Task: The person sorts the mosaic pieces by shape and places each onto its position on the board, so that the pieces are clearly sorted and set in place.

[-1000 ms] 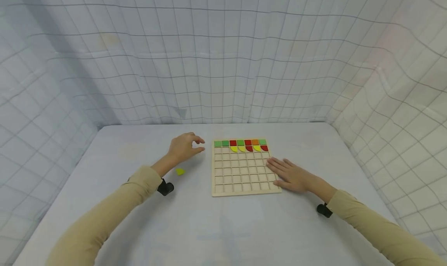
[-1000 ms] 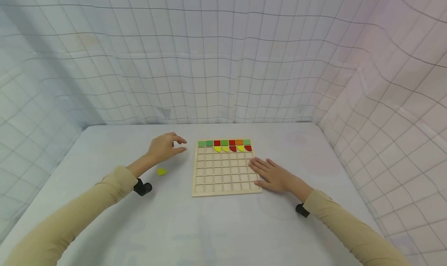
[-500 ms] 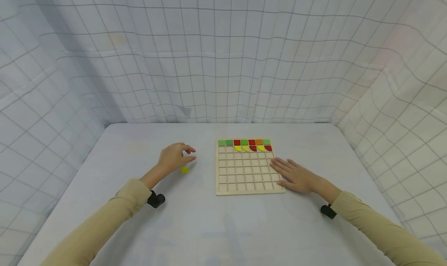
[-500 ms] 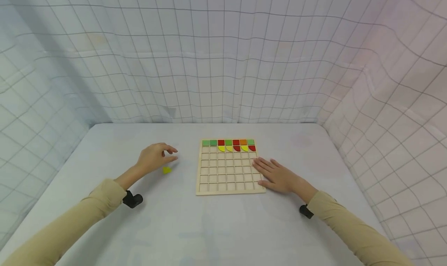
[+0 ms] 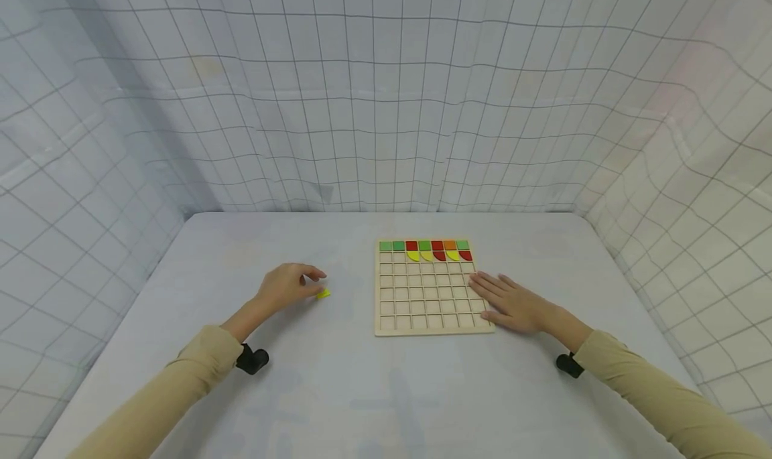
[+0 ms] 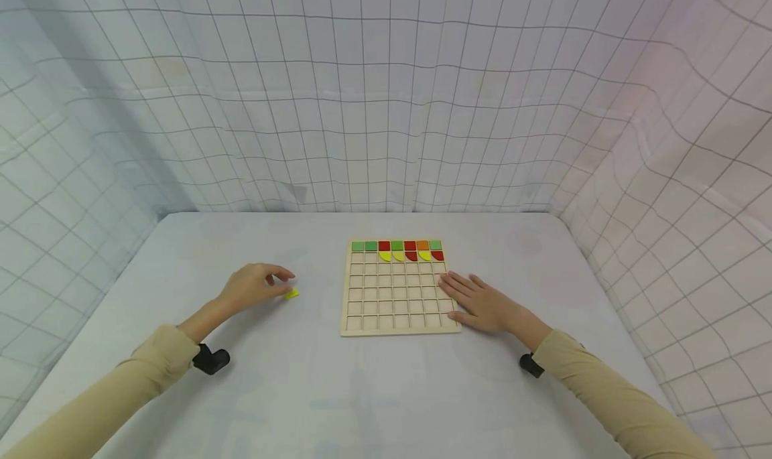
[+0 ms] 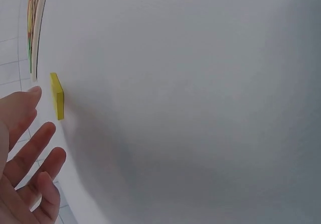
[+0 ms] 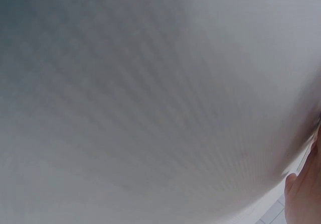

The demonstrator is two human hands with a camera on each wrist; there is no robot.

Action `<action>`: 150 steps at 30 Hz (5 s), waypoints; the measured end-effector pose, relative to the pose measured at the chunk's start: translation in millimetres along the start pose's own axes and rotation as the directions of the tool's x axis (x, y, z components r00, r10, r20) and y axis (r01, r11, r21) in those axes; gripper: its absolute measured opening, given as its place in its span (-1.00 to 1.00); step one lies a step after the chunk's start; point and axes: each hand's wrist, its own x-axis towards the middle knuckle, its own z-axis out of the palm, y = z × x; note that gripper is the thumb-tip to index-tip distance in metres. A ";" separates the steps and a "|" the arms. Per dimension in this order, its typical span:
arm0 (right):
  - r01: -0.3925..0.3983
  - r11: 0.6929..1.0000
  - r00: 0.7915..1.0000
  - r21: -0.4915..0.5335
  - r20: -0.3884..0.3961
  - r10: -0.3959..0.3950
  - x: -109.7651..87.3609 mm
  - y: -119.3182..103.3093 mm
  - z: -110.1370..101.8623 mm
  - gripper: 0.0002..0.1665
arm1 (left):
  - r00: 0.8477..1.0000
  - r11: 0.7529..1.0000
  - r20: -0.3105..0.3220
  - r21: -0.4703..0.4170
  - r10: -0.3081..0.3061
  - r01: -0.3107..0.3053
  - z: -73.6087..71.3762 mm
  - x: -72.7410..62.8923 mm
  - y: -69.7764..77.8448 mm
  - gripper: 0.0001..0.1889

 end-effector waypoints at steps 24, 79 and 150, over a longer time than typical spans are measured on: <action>-0.049 0.999 0.997 -0.001 0.062 0.049 1.0 1.4 0.0 -0.17 | 0.988 0.994 0.117 -0.067 0.098 -0.090 8.2 -10.5 -6.2 -0.64; -0.042 0.999 0.996 -0.003 0.074 0.042 0.1 -2.8 -10.7 -0.16 | 0.983 0.983 0.012 0.026 0.184 -0.184 28.3 27.0 15.9 -0.72; -0.024 0.999 0.997 0.037 0.075 0.021 1.3 0.4 -7.9 -0.17 | 0.954 0.947 0.102 0.132 0.282 -0.294 61.3 137.2 80.9 -0.74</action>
